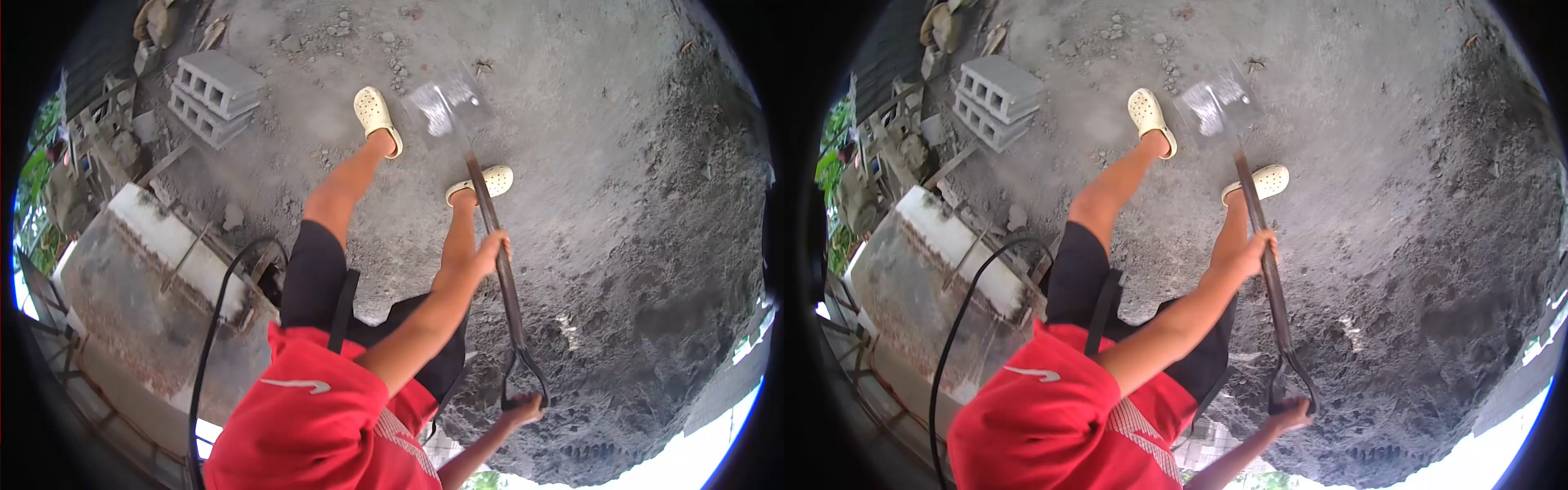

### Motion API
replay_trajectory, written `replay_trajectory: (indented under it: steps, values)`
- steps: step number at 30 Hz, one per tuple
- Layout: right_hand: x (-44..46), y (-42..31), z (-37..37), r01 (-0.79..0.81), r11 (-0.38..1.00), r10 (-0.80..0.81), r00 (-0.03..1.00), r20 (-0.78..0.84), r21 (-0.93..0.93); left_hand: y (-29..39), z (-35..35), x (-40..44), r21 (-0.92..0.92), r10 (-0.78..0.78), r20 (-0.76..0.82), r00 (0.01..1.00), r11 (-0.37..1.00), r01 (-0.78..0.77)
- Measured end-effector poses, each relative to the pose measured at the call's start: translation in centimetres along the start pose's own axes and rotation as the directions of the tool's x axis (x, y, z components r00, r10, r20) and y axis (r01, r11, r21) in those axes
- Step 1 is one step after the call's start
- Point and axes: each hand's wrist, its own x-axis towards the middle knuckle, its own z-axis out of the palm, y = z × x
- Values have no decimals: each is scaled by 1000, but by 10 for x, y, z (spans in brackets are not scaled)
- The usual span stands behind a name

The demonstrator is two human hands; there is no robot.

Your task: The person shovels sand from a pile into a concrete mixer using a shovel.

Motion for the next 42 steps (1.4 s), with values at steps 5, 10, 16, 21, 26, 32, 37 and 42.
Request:
replay_trajectory:
  steps: [5,10,16,21,26,32,37,42]
  values:
    - [9,-2,31,42,996,-46,998,-49,-80,11,23,-3,180,46,-136,990,983,-21]
    - [-35,-21,201,-29,999,36,987,156,-45,188,38,20,99,517,152,842,840,-533]
    - [-73,28,286,-237,950,139,906,400,205,309,52,-33,218,448,-172,877,886,-409]
    - [-128,16,386,-211,926,-32,782,622,313,425,86,-148,327,768,95,633,577,-749]
    - [-169,-42,407,-312,876,-75,665,743,367,457,134,-259,351,844,166,510,432,-831]
    - [-126,-35,374,-272,910,-51,674,737,312,388,152,-250,431,847,224,483,358,-828]
    - [-29,61,300,-202,931,-13,815,580,304,295,106,-142,330,666,111,738,676,-659]
    - [54,113,155,-226,953,115,887,448,204,148,32,-27,335,441,15,898,844,-420]
